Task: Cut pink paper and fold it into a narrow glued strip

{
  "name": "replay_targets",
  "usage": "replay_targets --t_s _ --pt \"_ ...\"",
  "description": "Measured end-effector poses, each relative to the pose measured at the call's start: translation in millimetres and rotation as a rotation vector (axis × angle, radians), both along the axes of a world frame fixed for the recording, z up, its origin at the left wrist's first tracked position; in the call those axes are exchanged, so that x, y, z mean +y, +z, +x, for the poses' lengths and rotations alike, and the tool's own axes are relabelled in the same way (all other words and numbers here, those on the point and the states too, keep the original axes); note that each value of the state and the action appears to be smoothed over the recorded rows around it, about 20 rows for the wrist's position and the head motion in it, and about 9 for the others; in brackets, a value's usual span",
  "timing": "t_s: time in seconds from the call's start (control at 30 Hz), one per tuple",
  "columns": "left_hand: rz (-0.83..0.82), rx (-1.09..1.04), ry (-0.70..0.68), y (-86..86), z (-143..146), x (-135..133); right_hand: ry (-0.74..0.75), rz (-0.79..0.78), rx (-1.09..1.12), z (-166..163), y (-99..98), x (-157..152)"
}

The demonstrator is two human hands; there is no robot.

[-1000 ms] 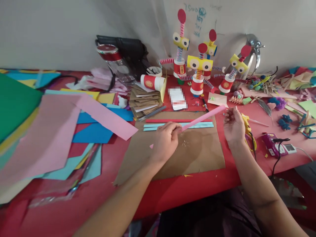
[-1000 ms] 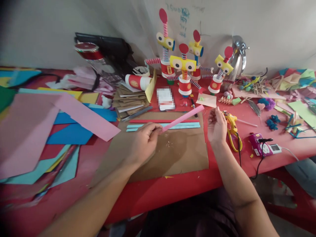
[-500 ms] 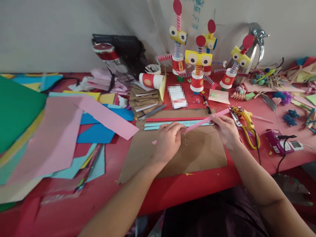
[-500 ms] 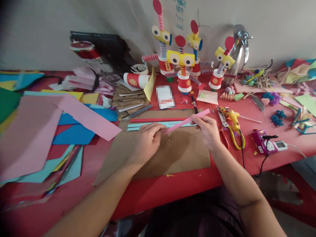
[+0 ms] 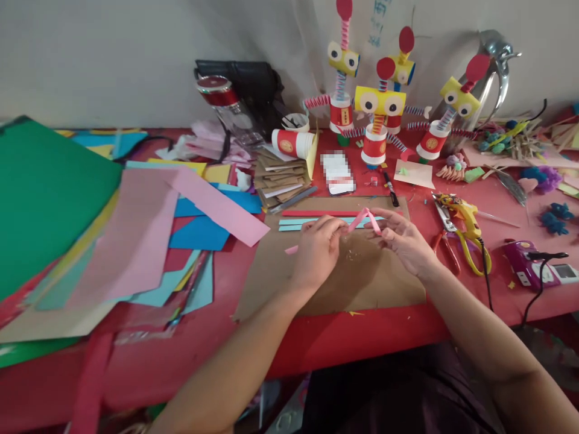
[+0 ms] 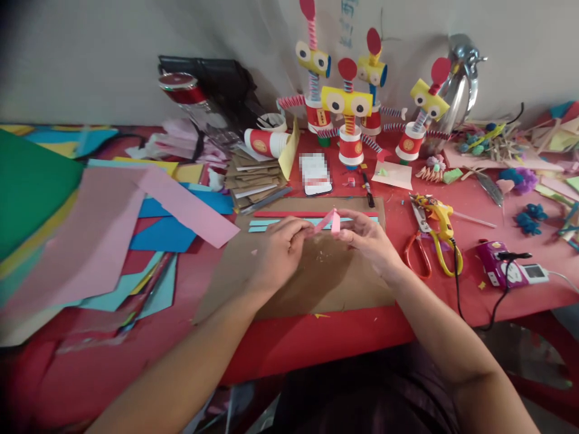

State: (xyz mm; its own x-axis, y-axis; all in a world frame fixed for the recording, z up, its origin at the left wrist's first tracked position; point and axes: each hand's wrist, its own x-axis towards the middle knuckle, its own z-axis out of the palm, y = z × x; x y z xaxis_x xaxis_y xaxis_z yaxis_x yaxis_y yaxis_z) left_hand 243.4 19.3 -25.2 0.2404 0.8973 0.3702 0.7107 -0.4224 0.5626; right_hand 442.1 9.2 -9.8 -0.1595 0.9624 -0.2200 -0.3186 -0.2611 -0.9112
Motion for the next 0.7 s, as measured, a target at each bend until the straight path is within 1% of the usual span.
replay_targets --t_s 0.03,0.07,0.17,0.2,0.23,0.33,0.37,0.4,0.47,0.53,0.6,0.7 --pt "0.000 -0.003 -0.004 -0.2 0 -1 0.005 -0.018 0.037 -1 -0.2 1" --pt "0.001 -0.009 0.000 -0.3 1 -1 -0.022 -0.037 0.082 0 0.0 2" --pt "0.004 -0.054 0.028 0.8 1 -3 -0.204 -0.053 0.200 8 1.7 9" --pt "0.004 -0.075 0.029 1.5 1 -3 -0.230 -0.046 0.204 8 2.0 9" --pt "0.005 -0.095 0.024 2.4 2 -4 -0.214 -0.040 0.187 7 1.8 8" --pt "-0.028 -0.103 -0.048 5.9 6 -8 -0.004 -0.006 0.051 -6 -2.4 -1" --pt "-0.051 -0.088 -0.079 7.2 7 -10 0.039 0.024 -0.002 -12 -4.7 -4" --pt "-0.074 -0.072 -0.107 8.5 9 -12 0.053 0.058 -0.053 -17 -7.1 -8" --pt "-0.109 -0.049 -0.155 10.6 11 -15 0.015 0.116 -0.130 -25 -11.2 -12" --pt "-0.117 -0.045 -0.182 11.5 13 -17 -0.039 0.144 -0.157 -28 -13.2 -13" --pt "-0.106 -0.048 -0.173 10.9 14 -17 -0.078 0.154 -0.153 -28 -12.9 -12" --pt "-0.107 -0.045 -0.126 8.1 12 -16 -0.154 0.137 -0.154 -23 -11.1 -10"
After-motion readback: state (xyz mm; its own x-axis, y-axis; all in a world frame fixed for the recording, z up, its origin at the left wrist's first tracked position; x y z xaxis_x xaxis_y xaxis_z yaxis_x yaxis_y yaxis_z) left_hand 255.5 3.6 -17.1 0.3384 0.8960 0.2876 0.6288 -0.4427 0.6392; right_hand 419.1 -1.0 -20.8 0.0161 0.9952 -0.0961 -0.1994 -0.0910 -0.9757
